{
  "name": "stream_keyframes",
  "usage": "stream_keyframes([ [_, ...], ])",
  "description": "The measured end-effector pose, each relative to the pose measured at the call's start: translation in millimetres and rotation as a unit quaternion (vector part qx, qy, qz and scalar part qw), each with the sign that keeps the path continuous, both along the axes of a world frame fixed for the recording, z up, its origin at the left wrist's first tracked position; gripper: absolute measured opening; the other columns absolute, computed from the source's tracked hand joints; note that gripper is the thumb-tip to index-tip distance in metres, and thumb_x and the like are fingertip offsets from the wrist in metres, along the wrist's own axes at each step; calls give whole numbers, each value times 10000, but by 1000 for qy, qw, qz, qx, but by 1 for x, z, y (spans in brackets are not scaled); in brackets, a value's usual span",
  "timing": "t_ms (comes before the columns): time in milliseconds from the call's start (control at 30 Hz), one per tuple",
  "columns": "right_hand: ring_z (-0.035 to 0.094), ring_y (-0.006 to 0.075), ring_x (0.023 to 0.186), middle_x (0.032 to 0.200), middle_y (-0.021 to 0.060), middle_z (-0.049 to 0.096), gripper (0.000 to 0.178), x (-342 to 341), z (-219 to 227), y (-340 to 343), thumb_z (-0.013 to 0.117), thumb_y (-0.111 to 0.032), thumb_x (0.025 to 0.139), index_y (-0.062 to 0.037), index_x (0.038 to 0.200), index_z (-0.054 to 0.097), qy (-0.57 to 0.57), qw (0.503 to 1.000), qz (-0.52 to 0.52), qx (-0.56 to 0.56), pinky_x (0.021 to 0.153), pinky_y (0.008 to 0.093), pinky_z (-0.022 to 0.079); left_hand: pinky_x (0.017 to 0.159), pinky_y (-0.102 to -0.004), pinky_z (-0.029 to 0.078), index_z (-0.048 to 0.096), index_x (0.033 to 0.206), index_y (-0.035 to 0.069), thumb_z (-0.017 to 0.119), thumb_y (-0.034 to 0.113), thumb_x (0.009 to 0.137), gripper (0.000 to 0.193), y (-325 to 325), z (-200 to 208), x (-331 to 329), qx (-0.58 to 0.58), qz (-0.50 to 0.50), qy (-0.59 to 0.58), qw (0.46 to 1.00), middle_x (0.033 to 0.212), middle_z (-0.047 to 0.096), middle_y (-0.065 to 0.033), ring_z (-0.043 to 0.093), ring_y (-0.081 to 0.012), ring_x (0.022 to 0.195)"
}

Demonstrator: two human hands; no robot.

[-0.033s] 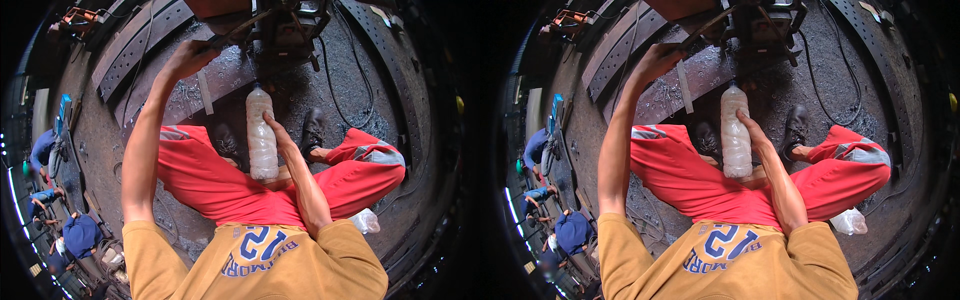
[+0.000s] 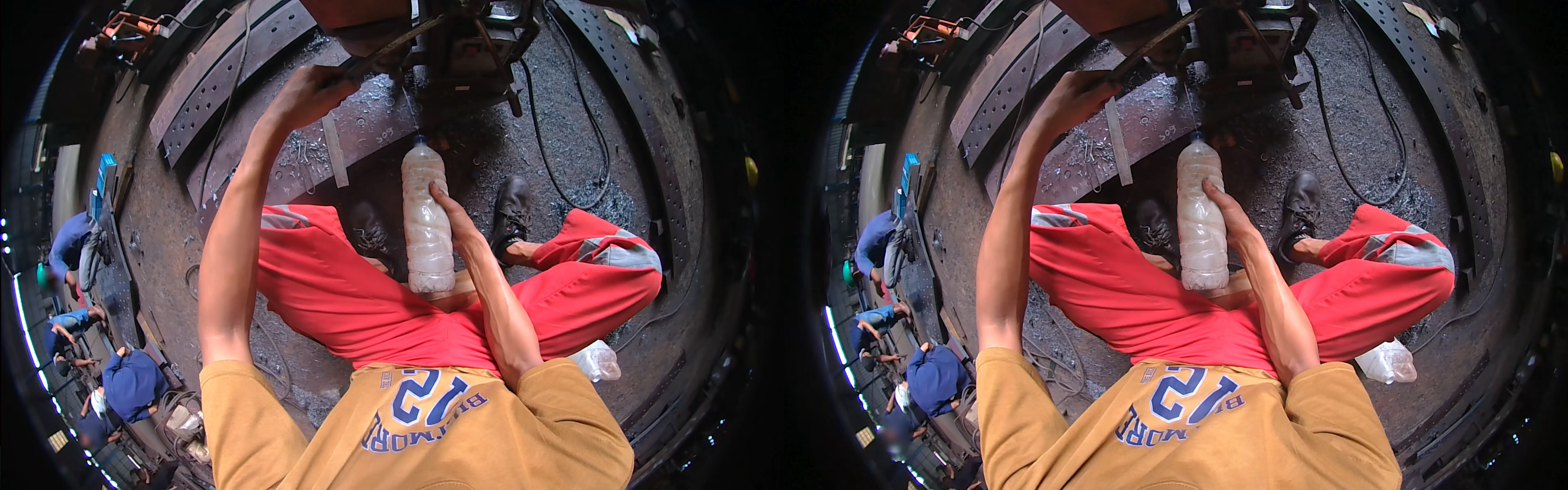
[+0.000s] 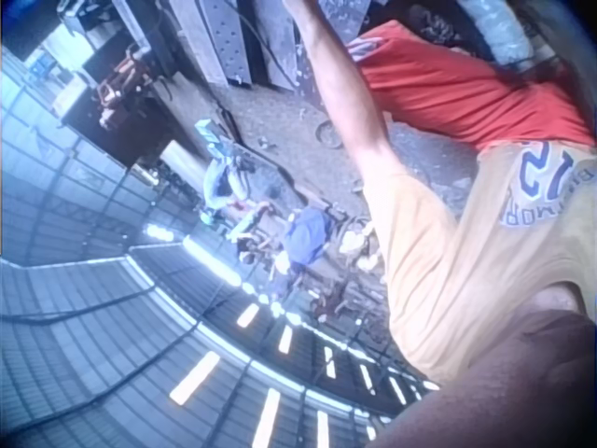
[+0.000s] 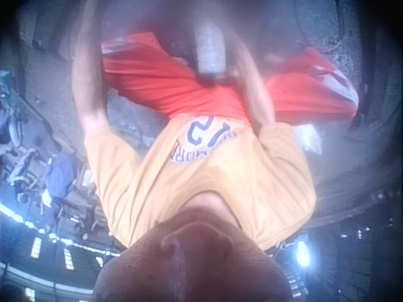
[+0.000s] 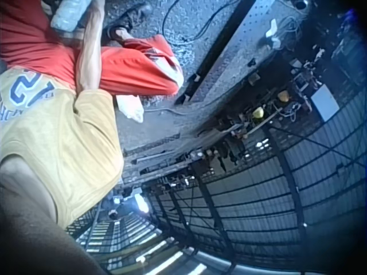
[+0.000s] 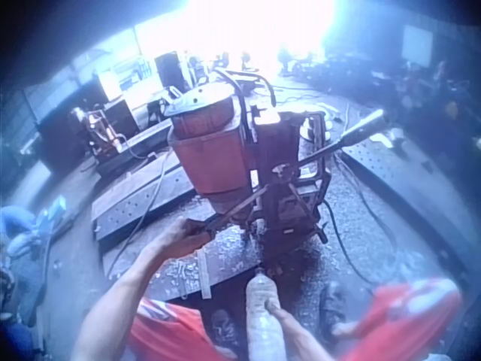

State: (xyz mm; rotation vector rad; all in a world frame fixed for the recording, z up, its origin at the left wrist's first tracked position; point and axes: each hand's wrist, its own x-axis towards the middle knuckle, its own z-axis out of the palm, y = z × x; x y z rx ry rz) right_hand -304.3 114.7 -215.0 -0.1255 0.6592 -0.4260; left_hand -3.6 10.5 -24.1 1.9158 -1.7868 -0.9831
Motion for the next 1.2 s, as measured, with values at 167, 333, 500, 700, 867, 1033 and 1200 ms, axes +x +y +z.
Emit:
stream_keyframes([
  [167,688,185,901,1049,68,681,534,1,-2,-2,657,-481,932,-62,1257,591,-6,1000,-3,-1,818,351,575,630,-340,469,725,985,11,619,388,892,402,-2,1,-1,13,14,0,1000,699,631,-71,584,-153,652],
  [333,689,185,894,1044,68,681,536,2,-4,-7,657,-481,933,-63,1261,586,-4,1000,-3,-7,814,353,577,627,-335,466,723,972,13,616,385,892,395,-5,1,0,-8,1,-8,1000,695,626,-68,580,-150,650],
  [500,691,185,886,1039,66,683,538,4,-2,-7,658,-483,931,-62,1260,587,4,1000,-4,-7,810,352,577,582,-309,424,715,951,25,618,378,898,371,-4,0,0,-15,-1,1,1000,673,580,-32,535,-119,617],
  [700,701,190,859,1008,68,698,520,5,-2,-7,656,-500,927,-78,1225,606,8,1000,-4,-7,787,348,586,625,-329,463,723,983,25,620,391,887,392,-6,-1,1,3,-1,1,1000,703,627,-55,576,-143,654],
  [867,687,175,895,1036,59,680,554,5,-2,-7,665,-488,926,-59,1267,586,-7,1000,-6,-11,811,343,575,636,-331,467,722,993,25,628,385,882,389,-5,-1,1,2,2,-12,1000,712,633,-58,583,-145,667],
  [1033,703,196,853,994,69,700,529,6,0,-7,650,-512,926,-76,1224,611,5,1000,-4,-13,786,357,587,643,-333,470,716,990,16,628,380,882,390,-6,-4,2,2,-1,3,1000,717,637,-65,586,-150,669],
  [1200,695,190,878,1025,70,688,544,6,1,-7,665,-495,922,-62,1244,597,10,1000,2,-11,799,354,582,629,-326,462,716,991,20,627,382,885,387,-5,-6,4,0,1,10,1000,708,628,-57,575,-139,663],
])
